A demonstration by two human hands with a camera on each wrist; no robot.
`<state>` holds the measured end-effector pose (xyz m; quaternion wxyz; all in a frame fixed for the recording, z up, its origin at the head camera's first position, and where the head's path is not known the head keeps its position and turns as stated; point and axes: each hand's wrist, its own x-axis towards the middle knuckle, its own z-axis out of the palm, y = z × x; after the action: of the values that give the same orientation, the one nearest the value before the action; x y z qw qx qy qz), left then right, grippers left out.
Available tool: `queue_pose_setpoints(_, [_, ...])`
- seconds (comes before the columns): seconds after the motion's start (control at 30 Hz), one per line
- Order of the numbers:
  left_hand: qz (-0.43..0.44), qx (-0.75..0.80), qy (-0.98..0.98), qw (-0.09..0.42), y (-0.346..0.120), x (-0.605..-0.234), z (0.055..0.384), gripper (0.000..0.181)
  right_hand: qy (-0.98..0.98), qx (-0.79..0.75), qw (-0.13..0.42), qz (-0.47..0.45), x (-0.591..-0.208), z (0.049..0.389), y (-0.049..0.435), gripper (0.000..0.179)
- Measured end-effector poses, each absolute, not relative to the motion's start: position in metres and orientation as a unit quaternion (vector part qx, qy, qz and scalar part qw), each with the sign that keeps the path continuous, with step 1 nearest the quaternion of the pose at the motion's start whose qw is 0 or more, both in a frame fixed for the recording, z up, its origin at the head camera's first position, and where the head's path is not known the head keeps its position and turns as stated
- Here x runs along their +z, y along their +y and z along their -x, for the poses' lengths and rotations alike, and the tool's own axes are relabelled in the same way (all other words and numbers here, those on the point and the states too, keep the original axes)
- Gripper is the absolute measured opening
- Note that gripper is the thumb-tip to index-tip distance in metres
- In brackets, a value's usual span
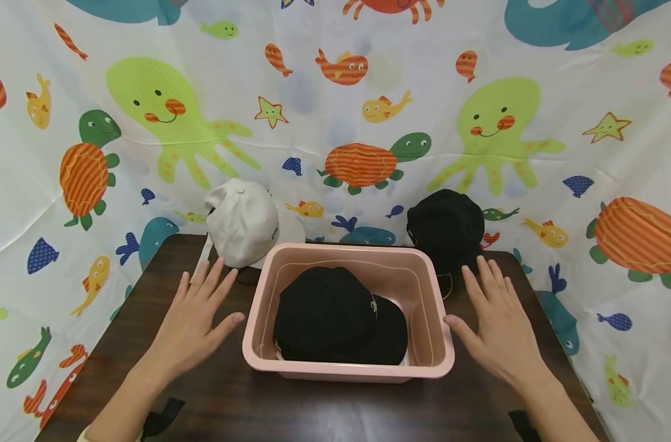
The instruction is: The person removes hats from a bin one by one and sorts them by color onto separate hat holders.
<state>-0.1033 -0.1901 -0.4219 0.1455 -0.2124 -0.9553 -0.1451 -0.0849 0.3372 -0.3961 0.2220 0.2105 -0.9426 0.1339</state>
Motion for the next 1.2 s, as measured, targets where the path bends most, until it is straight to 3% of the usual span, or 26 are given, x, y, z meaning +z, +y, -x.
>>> queue_pose_setpoints(0.4, [0.254, -0.173, -0.938, 0.162, -0.175, -0.42, 0.107, 0.078, -0.935, 0.13, 0.223, -0.244, -0.388, 0.093, 0.315, 0.089])
queue_pose_setpoints(0.7, [0.273, -0.188, -0.932, 0.144, -0.17, -0.421, 0.109, 0.074, -0.93, 0.132, 0.22, -0.262, -0.384, 0.098, 0.3, 0.087])
queue_pose_setpoints(1.2, [0.314, -0.227, -0.911, 0.14, -0.168, -0.43, 0.114, 0.056, -0.911, 0.141, 0.218, -0.319, -0.381, 0.109, 0.269, 0.088])
